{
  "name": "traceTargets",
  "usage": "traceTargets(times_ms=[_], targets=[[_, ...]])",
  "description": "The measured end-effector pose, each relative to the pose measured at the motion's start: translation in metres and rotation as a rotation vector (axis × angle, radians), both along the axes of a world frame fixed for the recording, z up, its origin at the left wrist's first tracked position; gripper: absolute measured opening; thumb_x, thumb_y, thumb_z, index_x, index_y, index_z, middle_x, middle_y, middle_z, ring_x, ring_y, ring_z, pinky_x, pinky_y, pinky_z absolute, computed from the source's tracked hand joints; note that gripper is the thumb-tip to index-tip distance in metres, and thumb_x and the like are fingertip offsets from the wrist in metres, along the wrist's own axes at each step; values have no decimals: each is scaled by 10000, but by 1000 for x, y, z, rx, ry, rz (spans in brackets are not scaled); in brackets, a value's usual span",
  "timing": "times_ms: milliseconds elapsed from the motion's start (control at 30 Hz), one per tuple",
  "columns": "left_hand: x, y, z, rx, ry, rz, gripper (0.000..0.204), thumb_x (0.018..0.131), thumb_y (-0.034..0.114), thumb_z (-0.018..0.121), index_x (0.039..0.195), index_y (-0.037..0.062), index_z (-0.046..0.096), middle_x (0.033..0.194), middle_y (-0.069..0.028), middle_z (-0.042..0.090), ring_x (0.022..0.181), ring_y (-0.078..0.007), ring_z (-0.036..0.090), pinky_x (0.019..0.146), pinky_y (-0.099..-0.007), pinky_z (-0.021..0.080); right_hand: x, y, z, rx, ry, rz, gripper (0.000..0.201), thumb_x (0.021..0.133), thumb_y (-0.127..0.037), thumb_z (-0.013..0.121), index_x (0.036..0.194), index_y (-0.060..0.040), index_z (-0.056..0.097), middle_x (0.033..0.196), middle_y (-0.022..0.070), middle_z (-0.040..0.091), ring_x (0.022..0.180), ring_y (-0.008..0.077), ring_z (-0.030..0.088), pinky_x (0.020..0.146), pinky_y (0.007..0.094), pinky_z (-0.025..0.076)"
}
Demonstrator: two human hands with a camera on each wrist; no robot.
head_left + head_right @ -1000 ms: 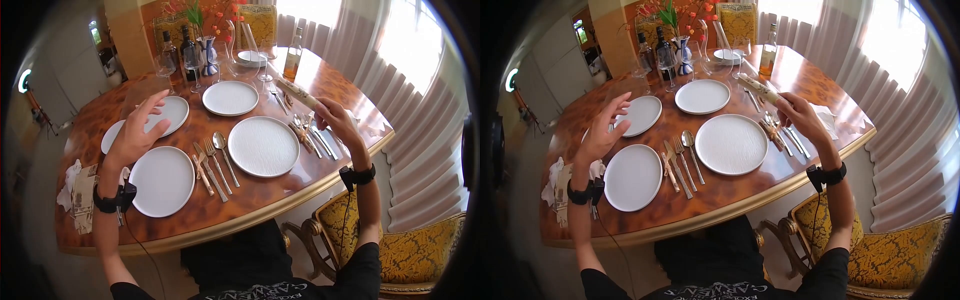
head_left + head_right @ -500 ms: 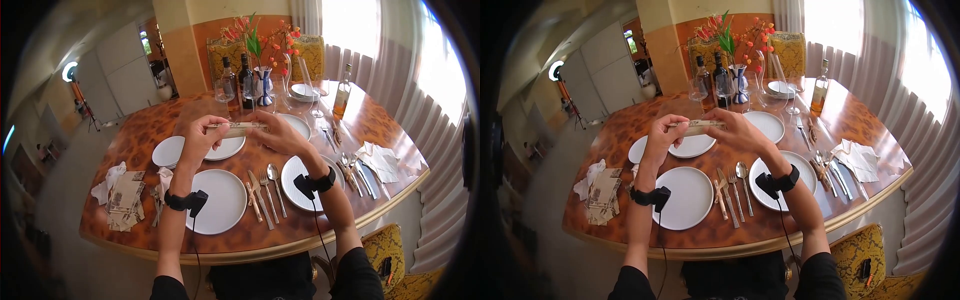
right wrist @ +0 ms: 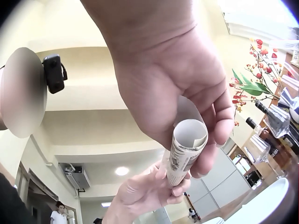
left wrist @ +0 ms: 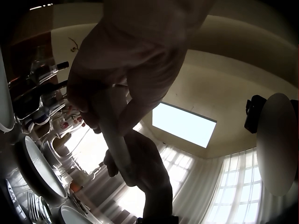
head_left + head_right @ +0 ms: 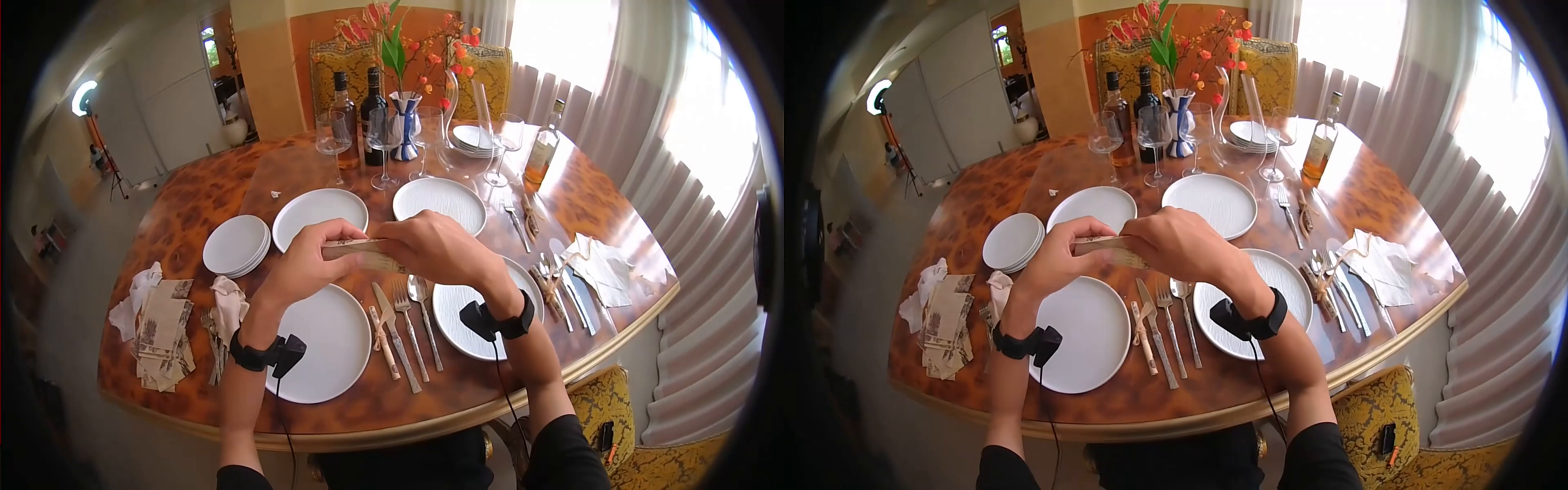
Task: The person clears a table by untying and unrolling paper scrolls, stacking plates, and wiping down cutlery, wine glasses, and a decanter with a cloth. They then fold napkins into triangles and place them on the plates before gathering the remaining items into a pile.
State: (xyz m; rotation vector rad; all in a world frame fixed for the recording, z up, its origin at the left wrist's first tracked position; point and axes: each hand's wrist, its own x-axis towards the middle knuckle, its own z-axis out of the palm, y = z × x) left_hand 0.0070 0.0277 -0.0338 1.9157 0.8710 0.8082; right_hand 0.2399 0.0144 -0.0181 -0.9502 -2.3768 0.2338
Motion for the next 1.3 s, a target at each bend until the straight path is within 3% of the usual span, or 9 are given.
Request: traceTargets(times_ms=[133, 267, 333, 400, 533, 600, 733, 800, 1300], targets=[[2, -15, 7, 205, 318, -9, 388, 963, 361, 596, 1038, -16, 646, 787, -57, 612, 735, -100, 563, 677, -272, 461, -3, -2, -3, -11, -93, 13, 142, 893, -149, 594, 849, -18, 625, 671, 197, 622, 639, 402, 615, 590, 470, 485], [-7, -18, 22, 82, 496, -47, 426, 984, 408, 561, 1003, -8, 653, 763, -61, 602, 692, -108, 554, 651, -273, 448, -4, -3, -9, -36, -92, 60, 115, 885, -134, 588, 884, -25, 624, 679, 200, 622, 643, 404, 615, 590, 484, 483], [-13, -10, 14, 118, 408, -109, 417, 1003, 368, 538, 963, -35, 636, 696, -89, 591, 652, -127, 578, 624, -292, 469, -5, -8, -4, -36, -77, 70, 112, 885, -131, 584, 887, -26, 624, 683, 200, 623, 643, 404, 615, 591, 484, 484], [-12, -7, 2, 27, 270, -142, 428, 1013, 384, 514, 977, -26, 634, 715, -68, 594, 657, -119, 583, 624, -278, 479, -6, -12, 3, -82, -210, 16, 210, 920, -154, 566, 1091, -64, 648, 753, 184, 662, 692, 372, 641, 644, 468, 485], [-11, -6, -3, -184, 25, -213, 418, 1018, 397, 505, 1038, -2, 626, 795, -9, 606, 695, -90, 598, 640, -250, 509, -6, -13, -1, -59, -194, -2, 226, 925, -154, 560, 1115, -70, 648, 761, 190, 664, 695, 371, 642, 642, 467, 485], [-10, -6, -3, -172, 40, -194, 390, 1009, 370, 535, 1048, -7, 628, 813, -10, 615, 714, -83, 598, 642, -246, 510, -5, -14, 0, -27, -133, 7, 155, 885, -144, 583, 965, -31, 652, 725, 192, 653, 666, 394, 640, 602, 463, 512], [-11, -10, 2, -167, 59, -151, 318, 971, 281, 624, 1079, -17, 632, 856, -6, 640, 774, -58, 587, 682, -238, 509, -1, -17, 5, -54, -134, 16, 209, 907, -212, 593, 983, -29, 658, 738, 201, 656, 688, 397, 643, 631, 473, 510], [-13, -7, 0, -122, 66, -142, 305, 962, 261, 637, 1084, -19, 632, 868, -11, 647, 784, -55, 583, 696, -233, 501, 2, -17, 8, -92, -111, 112, 270, 935, -247, 598, 1123, -60, 651, 748, 190, 655, 700, 372, 642, 649, 454, 483], [-11, -18, 13, -20, -22, -101, 239, 886, 85, 688, 1103, -7, 644, 896, -9, 657, 810, -45, 590, 733, -209, 473, 3, -15, 11, -80, -42, 142, 203, 894, -180, 647, 1039, -42, 676, 690, 176, 635, 638, 339, 645, 623, 413, 493]])
